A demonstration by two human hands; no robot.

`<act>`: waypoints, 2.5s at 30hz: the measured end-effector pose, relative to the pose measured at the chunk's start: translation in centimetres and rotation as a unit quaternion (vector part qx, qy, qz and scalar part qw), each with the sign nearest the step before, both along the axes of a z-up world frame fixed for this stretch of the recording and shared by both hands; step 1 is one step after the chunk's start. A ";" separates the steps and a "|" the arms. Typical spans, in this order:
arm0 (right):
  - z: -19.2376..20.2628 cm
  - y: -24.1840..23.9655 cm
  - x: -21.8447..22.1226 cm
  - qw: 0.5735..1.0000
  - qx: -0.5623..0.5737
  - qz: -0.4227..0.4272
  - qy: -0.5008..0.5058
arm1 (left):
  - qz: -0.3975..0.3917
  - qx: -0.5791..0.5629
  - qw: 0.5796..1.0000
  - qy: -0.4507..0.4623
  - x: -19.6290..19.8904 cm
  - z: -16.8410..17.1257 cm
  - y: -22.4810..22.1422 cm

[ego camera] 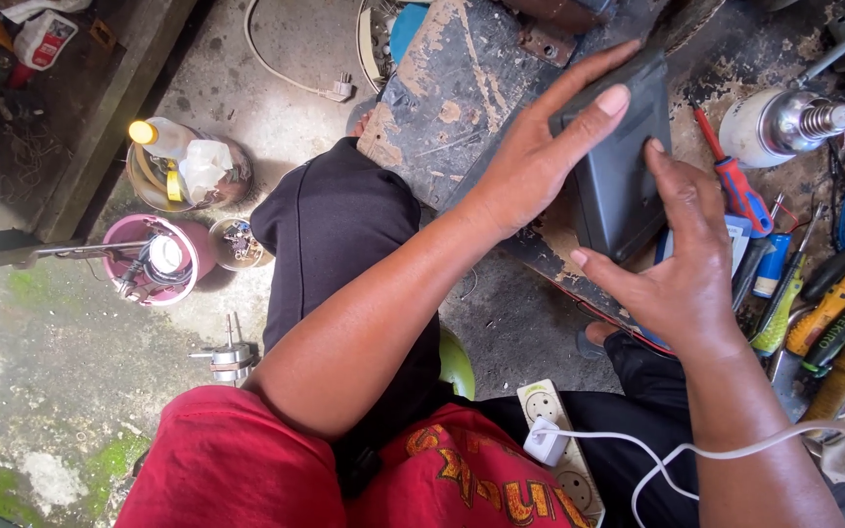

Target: Troubleshooting an electronic circuit board using a multimeter and reassembling the device housing.

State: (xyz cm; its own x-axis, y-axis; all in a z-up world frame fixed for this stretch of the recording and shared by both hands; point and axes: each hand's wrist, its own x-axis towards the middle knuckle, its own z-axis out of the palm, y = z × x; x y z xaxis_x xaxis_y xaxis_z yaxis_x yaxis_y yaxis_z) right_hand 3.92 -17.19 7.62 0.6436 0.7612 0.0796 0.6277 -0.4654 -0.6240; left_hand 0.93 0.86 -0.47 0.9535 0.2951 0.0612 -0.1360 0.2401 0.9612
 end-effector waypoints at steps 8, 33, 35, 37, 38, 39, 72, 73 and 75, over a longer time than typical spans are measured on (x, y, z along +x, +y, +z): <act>-1.6 0.7 -0.9 0.993 -0.059 -0.035 -0.091 | 0.147 0.210 0.965 0.054 -0.1 2.6 1.2; -1.3 0.1 -2.1 0.984 -0.142 -0.101 -0.035 | 0.129 0.464 0.872 0.087 -0.4 1.9 0.4; -1.5 0.1 -2.2 0.985 -0.136 -0.096 -0.040 | 0.118 0.484 0.862 0.098 -0.8 1.9 0.2; -1.6 -0.2 -2.1 0.986 -0.135 -0.091 -0.046 | 0.106 0.499 0.853 0.107 -0.9 1.6 -0.3; -1.6 -0.3 -2.0 0.985 -0.143 -0.083 -0.043 | 0.106 0.518 0.841 0.115 -0.9 1.4 -0.4; -1.6 -0.4 -1.9 0.985 -0.151 -0.074 -0.040 | 0.105 0.537 0.828 0.122 -1.0 1.2 -0.5; -10.4 -33.5 14.5 0.957 -0.089 -0.269 0.060 | 0.086 0.509 0.851 0.093 -0.9 2.6 -0.1; -10.2 -32.8 14.1 0.957 -0.088 -0.271 0.058 | 0.085 0.509 0.852 0.090 -0.8 2.7 -0.1; -10.0 -31.3 13.1 0.953 -0.098 -0.285 -0.035 | 0.076 0.501 0.856 0.099 -0.9 2.9 -0.1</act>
State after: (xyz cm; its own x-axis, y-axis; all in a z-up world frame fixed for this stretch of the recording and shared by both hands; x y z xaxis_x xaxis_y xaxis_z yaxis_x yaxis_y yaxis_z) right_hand 16.98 -48.52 -2.35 0.9551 0.2949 0.0300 0.2756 -0.8461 -0.4562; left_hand -0.02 0.77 2.45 0.9295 0.3113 0.1979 0.0974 -0.7245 0.6823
